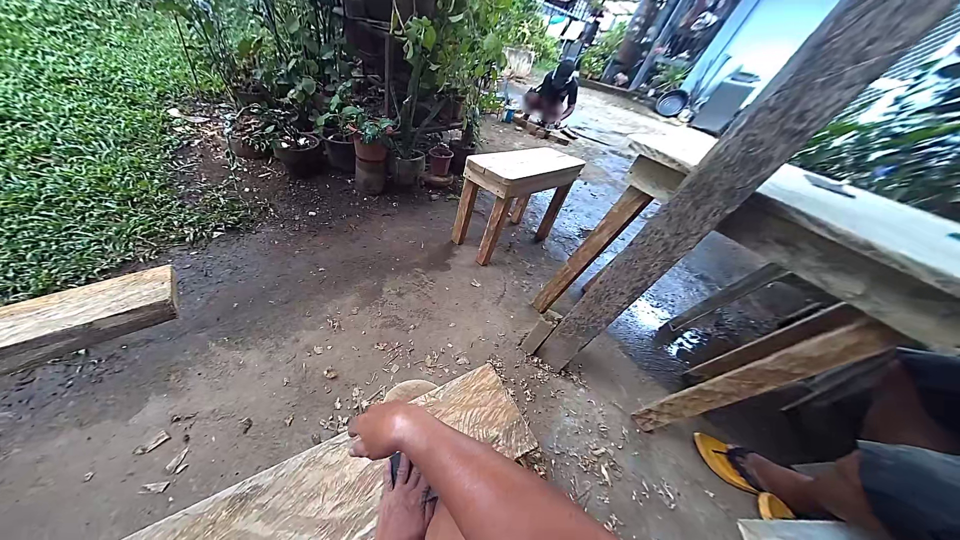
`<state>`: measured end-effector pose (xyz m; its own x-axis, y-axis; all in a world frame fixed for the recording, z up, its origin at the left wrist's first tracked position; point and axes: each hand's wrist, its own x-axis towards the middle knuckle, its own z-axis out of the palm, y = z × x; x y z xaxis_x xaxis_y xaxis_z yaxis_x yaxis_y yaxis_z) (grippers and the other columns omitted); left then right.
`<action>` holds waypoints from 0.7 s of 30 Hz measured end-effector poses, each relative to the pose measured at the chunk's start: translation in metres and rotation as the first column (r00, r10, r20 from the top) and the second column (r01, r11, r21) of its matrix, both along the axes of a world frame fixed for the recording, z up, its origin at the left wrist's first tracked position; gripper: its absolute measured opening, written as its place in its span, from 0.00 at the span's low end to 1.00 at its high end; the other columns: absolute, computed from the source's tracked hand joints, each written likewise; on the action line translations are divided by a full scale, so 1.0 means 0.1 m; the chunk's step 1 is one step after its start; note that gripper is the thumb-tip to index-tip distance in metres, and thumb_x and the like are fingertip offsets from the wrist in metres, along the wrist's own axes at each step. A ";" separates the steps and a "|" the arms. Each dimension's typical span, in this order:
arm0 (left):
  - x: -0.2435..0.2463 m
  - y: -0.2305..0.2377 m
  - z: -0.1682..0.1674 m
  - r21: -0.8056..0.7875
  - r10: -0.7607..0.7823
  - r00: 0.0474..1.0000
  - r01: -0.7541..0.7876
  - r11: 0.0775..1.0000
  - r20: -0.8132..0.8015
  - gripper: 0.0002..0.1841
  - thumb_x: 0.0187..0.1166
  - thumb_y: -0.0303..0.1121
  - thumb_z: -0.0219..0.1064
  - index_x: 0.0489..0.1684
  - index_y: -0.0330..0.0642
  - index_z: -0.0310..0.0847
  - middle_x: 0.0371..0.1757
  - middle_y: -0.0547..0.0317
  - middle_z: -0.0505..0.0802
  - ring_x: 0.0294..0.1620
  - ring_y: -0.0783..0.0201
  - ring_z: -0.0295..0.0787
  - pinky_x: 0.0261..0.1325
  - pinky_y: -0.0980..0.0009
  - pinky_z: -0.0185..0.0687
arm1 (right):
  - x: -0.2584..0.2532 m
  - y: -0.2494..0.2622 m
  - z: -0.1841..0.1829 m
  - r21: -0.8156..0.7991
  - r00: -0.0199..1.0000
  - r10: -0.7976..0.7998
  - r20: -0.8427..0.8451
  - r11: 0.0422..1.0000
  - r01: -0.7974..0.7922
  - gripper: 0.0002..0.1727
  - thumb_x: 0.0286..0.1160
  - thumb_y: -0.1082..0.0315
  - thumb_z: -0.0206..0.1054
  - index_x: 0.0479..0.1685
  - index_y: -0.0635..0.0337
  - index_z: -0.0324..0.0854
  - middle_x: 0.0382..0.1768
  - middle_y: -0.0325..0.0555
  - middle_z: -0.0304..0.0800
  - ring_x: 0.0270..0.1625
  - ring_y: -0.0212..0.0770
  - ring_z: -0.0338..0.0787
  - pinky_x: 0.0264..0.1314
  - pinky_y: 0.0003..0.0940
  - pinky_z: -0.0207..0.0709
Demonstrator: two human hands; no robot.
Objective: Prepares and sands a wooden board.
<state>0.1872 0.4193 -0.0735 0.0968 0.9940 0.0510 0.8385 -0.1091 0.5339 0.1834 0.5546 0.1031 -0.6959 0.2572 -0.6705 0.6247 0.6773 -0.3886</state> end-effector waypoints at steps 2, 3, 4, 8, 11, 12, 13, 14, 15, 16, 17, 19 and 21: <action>-0.26 0.02 -0.32 0.153 0.180 0.984 -0.176 0.972 -0.014 0.23 0.77 0.34 0.64 0.70 0.38 0.86 0.76 0.43 0.87 0.85 0.31 0.71 0.84 0.24 0.50 | 0.05 0.01 -0.01 -0.003 1.000 -0.002 -0.002 1.000 0.002 0.27 0.92 0.54 0.52 0.79 0.64 0.72 0.72 0.69 0.81 0.77 0.67 0.78 0.76 0.71 0.67; -0.46 0.05 -0.46 0.167 0.299 0.954 -0.294 0.941 -0.005 0.24 0.79 0.35 0.61 0.72 0.35 0.85 0.77 0.40 0.85 0.85 0.30 0.70 0.85 0.24 0.49 | 0.08 0.03 -0.01 -0.008 1.000 -0.009 -0.001 1.000 0.009 0.27 0.92 0.56 0.53 0.79 0.66 0.73 0.71 0.70 0.81 0.77 0.67 0.78 0.76 0.71 0.67; -0.69 0.06 -0.55 0.125 0.404 0.915 -0.400 0.908 -0.007 0.26 0.84 0.37 0.56 0.79 0.35 0.78 0.84 0.37 0.78 0.88 0.29 0.63 0.85 0.24 0.45 | 0.12 0.06 -0.01 -0.011 1.000 -0.019 0.003 1.000 0.019 0.27 0.92 0.56 0.53 0.78 0.67 0.73 0.72 0.70 0.80 0.78 0.67 0.78 0.77 0.70 0.66; -1.42 -0.04 -0.59 -0.192 0.760 0.649 -0.745 0.639 0.012 0.31 0.94 0.41 0.44 0.94 0.39 0.54 0.96 0.41 0.56 0.96 0.29 0.39 0.85 0.19 0.29 | 0.21 0.11 -0.01 0.004 0.999 -0.043 0.032 0.999 0.043 0.29 0.92 0.53 0.51 0.82 0.63 0.71 0.74 0.68 0.79 0.79 0.65 0.77 0.79 0.68 0.65; -1.27 -0.02 -0.44 -0.256 0.812 0.583 -0.787 0.562 -0.009 0.31 0.94 0.41 0.46 0.95 0.39 0.50 0.97 0.40 0.52 0.96 0.29 0.34 0.84 0.19 0.26 | 0.17 0.10 0.01 0.003 0.998 -0.045 0.042 0.999 0.045 0.28 0.93 0.53 0.51 0.81 0.62 0.71 0.74 0.68 0.80 0.79 0.66 0.77 0.78 0.70 0.65; -1.10 -0.01 -0.35 -0.226 0.762 0.648 -0.743 0.630 -0.006 0.32 0.92 0.39 0.47 0.94 0.36 0.52 0.96 0.37 0.54 0.95 0.27 0.36 0.84 0.19 0.27 | 0.14 0.09 0.00 0.006 0.999 -0.035 0.040 0.999 0.035 0.28 0.92 0.53 0.51 0.81 0.63 0.71 0.73 0.68 0.80 0.79 0.66 0.77 0.78 0.70 0.65; -0.88 0.00 -0.26 -0.174 0.682 0.731 -0.672 0.719 -0.004 0.31 0.90 0.36 0.51 0.92 0.34 0.56 0.94 0.34 0.57 0.95 0.26 0.40 0.85 0.19 0.30 | 0.10 0.08 -0.01 0.007 0.999 -0.028 0.036 1.000 0.028 0.28 0.92 0.53 0.51 0.80 0.64 0.72 0.73 0.68 0.80 0.79 0.67 0.77 0.77 0.71 0.65; -0.67 -0.01 -0.18 -0.113 0.578 0.816 -0.574 0.811 -0.001 0.30 0.87 0.34 0.55 0.89 0.31 0.63 0.92 0.32 0.63 0.93 0.25 0.46 0.85 0.20 0.33 | 0.06 0.06 -0.02 0.009 0.999 -0.020 0.028 1.000 0.020 0.28 0.92 0.54 0.52 0.79 0.64 0.73 0.72 0.69 0.80 0.78 0.67 0.78 0.76 0.72 0.66; -0.48 -0.01 -0.14 -0.057 0.466 0.885 -0.465 0.883 0.007 0.29 0.84 0.33 0.59 0.84 0.30 0.70 0.88 0.31 0.69 0.91 0.24 0.51 0.85 0.21 0.35 | 0.02 0.04 -0.02 0.011 1.000 -0.010 0.020 1.000 0.010 0.27 0.92 0.54 0.52 0.78 0.65 0.73 0.71 0.69 0.81 0.77 0.68 0.78 0.75 0.72 0.66; -0.33 -0.02 -0.15 0.011 0.361 0.933 -0.361 0.933 0.005 0.27 0.80 0.32 0.61 0.80 0.31 0.76 0.84 0.32 0.76 0.89 0.22 0.57 0.84 0.20 0.37 | -0.02 0.03 -0.03 0.010 1.000 0.000 0.012 1.000 0.000 0.27 0.92 0.54 0.52 0.79 0.64 0.73 0.72 0.69 0.81 0.78 0.68 0.78 0.75 0.72 0.66; -0.24 -0.03 -0.20 0.061 0.284 0.959 -0.283 0.957 -0.018 0.28 0.79 0.35 0.60 0.79 0.35 0.78 0.82 0.37 0.79 0.88 0.24 0.61 0.83 0.19 0.40 | -0.05 0.01 -0.04 0.007 1.000 0.008 0.012 1.000 -0.008 0.28 0.92 0.53 0.52 0.80 0.64 0.72 0.73 0.69 0.80 0.78 0.67 0.77 0.76 0.71 0.66; -0.27 -0.04 -0.33 0.103 0.239 0.970 -0.234 0.967 -0.038 0.27 0.79 0.38 0.57 0.78 0.40 0.81 0.81 0.44 0.82 0.87 0.28 0.65 0.83 0.20 0.43 | -0.07 -0.02 -0.04 0.006 1.000 0.022 0.009 1.000 -0.022 0.28 0.92 0.53 0.52 0.80 0.63 0.72 0.73 0.68 0.80 0.79 0.67 0.77 0.76 0.71 0.66; -0.50 -0.03 -0.47 0.103 0.315 0.948 -0.310 0.945 -0.038 0.26 0.81 0.36 0.56 0.76 0.38 0.82 0.81 0.42 0.82 0.88 0.28 0.64 0.84 0.22 0.44 | -0.03 -0.01 -0.05 0.007 1.000 0.028 0.005 1.000 -0.028 0.27 0.91 0.55 0.53 0.79 0.64 0.72 0.72 0.69 0.80 0.78 0.67 0.78 0.76 0.72 0.67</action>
